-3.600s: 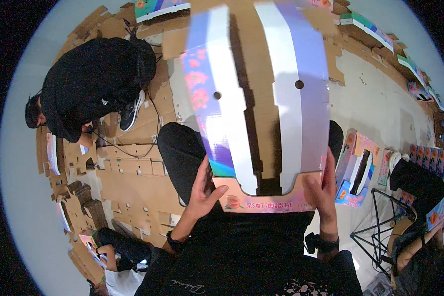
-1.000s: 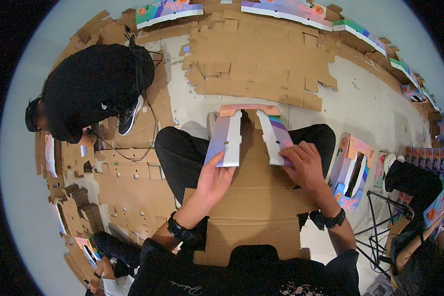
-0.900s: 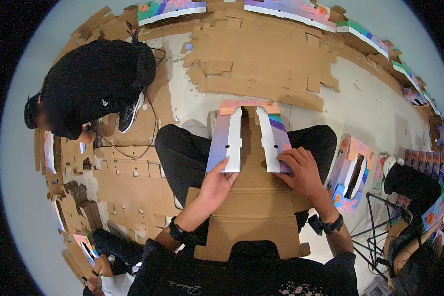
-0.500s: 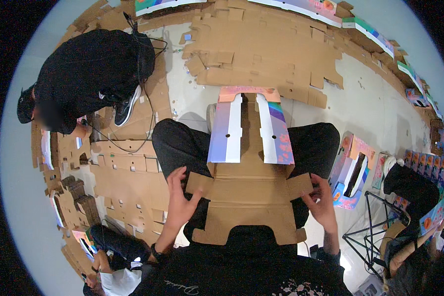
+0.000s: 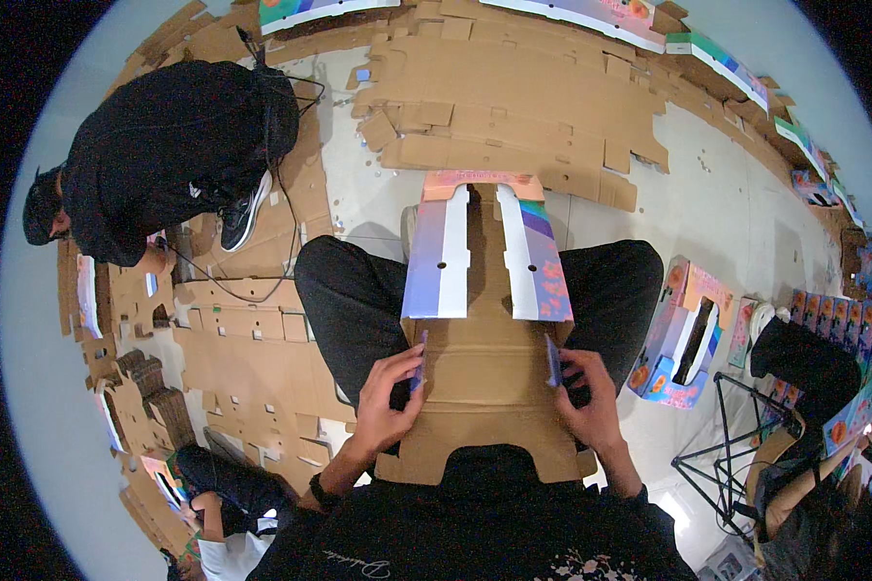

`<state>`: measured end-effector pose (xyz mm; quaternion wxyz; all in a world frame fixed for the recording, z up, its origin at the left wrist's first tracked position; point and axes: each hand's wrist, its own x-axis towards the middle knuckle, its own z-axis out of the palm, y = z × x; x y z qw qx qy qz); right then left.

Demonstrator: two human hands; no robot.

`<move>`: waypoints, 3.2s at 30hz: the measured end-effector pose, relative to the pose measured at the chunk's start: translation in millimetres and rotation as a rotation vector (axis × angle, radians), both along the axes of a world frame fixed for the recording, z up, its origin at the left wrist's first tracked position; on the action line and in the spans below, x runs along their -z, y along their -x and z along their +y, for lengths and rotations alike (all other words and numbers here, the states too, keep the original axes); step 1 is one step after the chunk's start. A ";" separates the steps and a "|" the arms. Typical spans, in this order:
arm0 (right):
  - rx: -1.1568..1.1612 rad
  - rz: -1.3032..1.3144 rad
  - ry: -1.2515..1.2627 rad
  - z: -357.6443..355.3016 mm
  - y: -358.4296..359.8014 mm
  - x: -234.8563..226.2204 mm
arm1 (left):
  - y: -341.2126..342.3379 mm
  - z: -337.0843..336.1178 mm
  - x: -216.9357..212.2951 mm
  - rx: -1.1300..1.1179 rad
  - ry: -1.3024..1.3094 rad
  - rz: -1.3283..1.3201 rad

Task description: Assembling colorful printed cardboard fruit boxes from flat sheets.

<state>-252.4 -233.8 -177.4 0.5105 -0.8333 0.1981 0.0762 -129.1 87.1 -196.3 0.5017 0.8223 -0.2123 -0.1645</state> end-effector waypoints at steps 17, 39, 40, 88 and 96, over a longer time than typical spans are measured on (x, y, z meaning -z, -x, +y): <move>-0.271 0.229 -0.030 -57.3 -78.3 64.0 | -114.1 -20.4 45.9 0.252 -0.306 0.792; 0.177 -0.005 -0.357 -45.8 -77.8 72.0 | -99.4 -24.6 48.7 -0.129 0.276 0.470; 0.243 -0.056 -0.281 -43.6 -85.6 84.0 | -101.2 -35.4 58.6 -0.181 0.243 0.405; 0.432 0.192 -0.621 -26.6 -112.9 159.2 | -126.3 -55.4 147.6 -0.175 0.003 0.648; 0.495 -0.023 -0.614 -18.7 -100.1 134.6 | -124.7 -56.0 116.9 -0.218 0.425 0.969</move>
